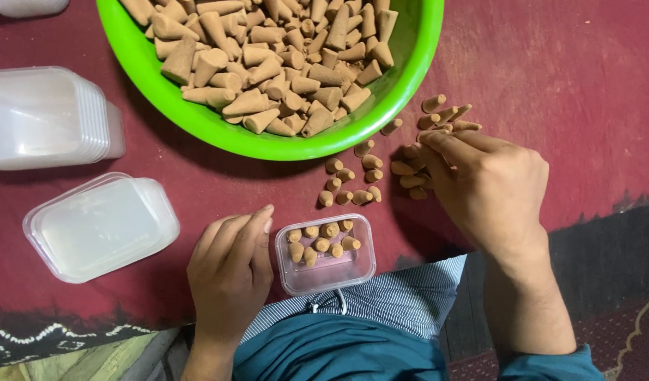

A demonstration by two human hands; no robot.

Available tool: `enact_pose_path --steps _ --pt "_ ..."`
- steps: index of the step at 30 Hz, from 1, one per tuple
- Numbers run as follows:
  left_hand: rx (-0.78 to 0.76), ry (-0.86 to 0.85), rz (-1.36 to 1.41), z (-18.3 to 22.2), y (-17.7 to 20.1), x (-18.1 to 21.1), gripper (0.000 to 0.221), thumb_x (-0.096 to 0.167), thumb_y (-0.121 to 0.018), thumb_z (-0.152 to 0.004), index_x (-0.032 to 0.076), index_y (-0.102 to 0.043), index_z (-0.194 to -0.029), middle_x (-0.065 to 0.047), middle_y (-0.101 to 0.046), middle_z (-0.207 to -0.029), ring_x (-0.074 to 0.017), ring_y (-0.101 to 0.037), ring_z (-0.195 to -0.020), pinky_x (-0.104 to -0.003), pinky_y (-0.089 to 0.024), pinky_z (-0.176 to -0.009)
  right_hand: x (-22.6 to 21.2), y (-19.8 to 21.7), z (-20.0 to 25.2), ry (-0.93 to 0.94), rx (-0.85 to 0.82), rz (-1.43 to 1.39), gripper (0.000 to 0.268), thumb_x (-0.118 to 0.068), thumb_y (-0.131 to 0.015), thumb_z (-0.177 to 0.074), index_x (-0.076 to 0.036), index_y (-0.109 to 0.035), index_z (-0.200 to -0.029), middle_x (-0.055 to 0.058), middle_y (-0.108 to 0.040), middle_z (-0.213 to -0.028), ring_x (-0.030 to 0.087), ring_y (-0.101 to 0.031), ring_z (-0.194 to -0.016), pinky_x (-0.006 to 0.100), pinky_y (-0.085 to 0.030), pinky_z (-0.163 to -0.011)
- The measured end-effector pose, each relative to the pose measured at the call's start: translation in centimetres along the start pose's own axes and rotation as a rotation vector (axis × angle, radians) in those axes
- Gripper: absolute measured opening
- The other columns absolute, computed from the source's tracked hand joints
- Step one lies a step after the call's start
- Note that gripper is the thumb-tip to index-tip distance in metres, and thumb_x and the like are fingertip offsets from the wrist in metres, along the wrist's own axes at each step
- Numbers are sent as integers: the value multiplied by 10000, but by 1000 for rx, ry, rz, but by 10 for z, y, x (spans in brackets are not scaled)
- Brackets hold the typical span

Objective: Packing small incense cones from a large green bowl and a pile on the table into a small clear plastic container.

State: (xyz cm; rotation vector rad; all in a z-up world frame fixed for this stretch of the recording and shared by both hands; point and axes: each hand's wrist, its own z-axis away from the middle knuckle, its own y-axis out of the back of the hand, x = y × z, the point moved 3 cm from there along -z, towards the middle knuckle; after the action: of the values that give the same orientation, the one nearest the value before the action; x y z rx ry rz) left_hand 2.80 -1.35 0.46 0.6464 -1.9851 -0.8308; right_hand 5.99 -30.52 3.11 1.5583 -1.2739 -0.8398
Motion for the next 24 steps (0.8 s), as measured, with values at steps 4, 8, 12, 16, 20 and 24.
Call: enact_pose_path --steps 4,8,12,16,20,24 --pt "9 2 -16 2 -1 -1 190 15 -524 -1055 -5 -688 -1149 -98 -718 -998 -270 -674 -848 -389 -545 -766 -2 -8 -5 -5 -91 106 158 -415 -801 -1055 -267 -845 -1025 -87 -801 -923 163 -717 -641 329 -446 -393" --pt "15 3 -2 1 -1 -1 190 6 -528 -1047 -8 -695 -1137 -92 -719 -997 -263 -678 -849 -389 -550 -776 0 -16 -6 -37 -220 113 263 -475 -713 -1085 -290 -754 -903 -85 -718 -778 210 -676 -587 390 -463 -397" --pt "-3 -3 -9 1 -1 0 187 -12 -538 -1041 -11 -692 -1146 -96 -727 -1011 -249 -686 -864 -383 -554 -781 -2 -5 -9 6 -108 -124 154 -306 -827 -1027 -153 -818 -1022 -5 -816 -991 187 -760 -781 350 -505 -484" --pt "12 -6 -28 3 -2 -1 180 -15 -556 -1038 -6 -697 -1149 -87 -723 -996 -252 -678 -856 -381 -549 -775 -8 18 -14 15 -12 -548 148 4 -865 -963 46 -776 -1073 168 -775 -1065 228 -730 -853 311 -574 -669" --pt "-1 7 -30 4 -3 -2 184 -10 -560 -1037 9 -697 -1159 -83 -725 -996 -257 -677 -859 -381 -547 -771 -12 31 -6 35 46 -768 177 141 -772 -950 118 -706 -1113 250 -709 -1091 313 -725 -1011 360 -611 -940" --pt "-5 9 -35 2 -2 0 179 -2 -566 -1041 14 -695 -1164 -79 -719 -984 -254 -666 -846 -379 -543 -771 -7 27 17 -48 2 -906 257 131 -687 -940 18 -695 -1171 178 -574 -1093 264 -588 -1021 320 -518 -889"
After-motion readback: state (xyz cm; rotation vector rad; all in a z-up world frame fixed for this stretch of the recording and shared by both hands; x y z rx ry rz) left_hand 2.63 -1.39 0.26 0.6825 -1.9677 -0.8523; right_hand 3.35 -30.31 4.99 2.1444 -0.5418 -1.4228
